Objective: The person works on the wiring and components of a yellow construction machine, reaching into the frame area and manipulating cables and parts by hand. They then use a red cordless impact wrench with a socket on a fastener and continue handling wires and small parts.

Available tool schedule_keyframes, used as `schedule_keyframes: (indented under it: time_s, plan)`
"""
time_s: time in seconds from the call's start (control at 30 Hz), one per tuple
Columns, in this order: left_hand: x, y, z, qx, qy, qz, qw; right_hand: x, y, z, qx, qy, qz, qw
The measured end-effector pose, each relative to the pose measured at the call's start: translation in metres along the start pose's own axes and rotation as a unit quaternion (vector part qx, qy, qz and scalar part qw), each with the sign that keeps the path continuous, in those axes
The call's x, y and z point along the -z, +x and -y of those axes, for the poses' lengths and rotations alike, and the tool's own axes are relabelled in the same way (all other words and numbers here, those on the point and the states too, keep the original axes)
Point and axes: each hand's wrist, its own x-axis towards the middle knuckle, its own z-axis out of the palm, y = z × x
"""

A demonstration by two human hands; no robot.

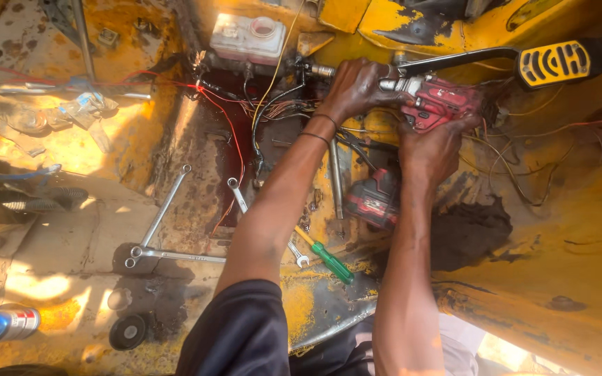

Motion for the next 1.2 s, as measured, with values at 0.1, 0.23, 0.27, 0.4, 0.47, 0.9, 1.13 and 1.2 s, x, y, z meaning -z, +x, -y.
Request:
schedule_keyframes:
  time_s: [0.1,0.23,0.27,0.4,0.47,0.9,1.13,1.2]
  plan:
    - [0.002,0.001,-0.001,0.061,-0.020,0.043,0.997,-0.002,0.004,0.005,0.013,-0.026,0.006,1.000]
    - [0.012,0.004,0.002,0.071,-0.028,0.050,0.996,-0.014,0.004,0.010,0.019,-0.021,0.019,0.999]
    - [0.014,0.004,0.002,0.060,-0.022,0.030,0.997,-0.017,0.004,0.011,0.021,-0.029,0.022,0.999]
    - [0.018,0.004,0.000,0.071,0.012,0.093,0.993,-0.027,0.006,0.008,0.016,-0.054,0.045,0.997]
    - [0.020,0.003,-0.002,0.041,0.035,0.079,0.995,-0.030,0.007,0.006,0.020,-0.064,0.060,0.996]
    - [0.022,0.003,-0.005,0.052,0.055,0.068,0.995,-0.030,0.013,0.016,0.039,-0.070,0.082,0.993]
    - [0.019,0.004,-0.003,0.093,0.083,0.121,0.985,-0.032,0.014,0.019,0.070,-0.063,0.069,0.993]
    - [0.021,0.005,-0.002,0.098,0.092,0.116,0.984,-0.034,0.016,0.020,0.051,-0.063,0.083,0.993]
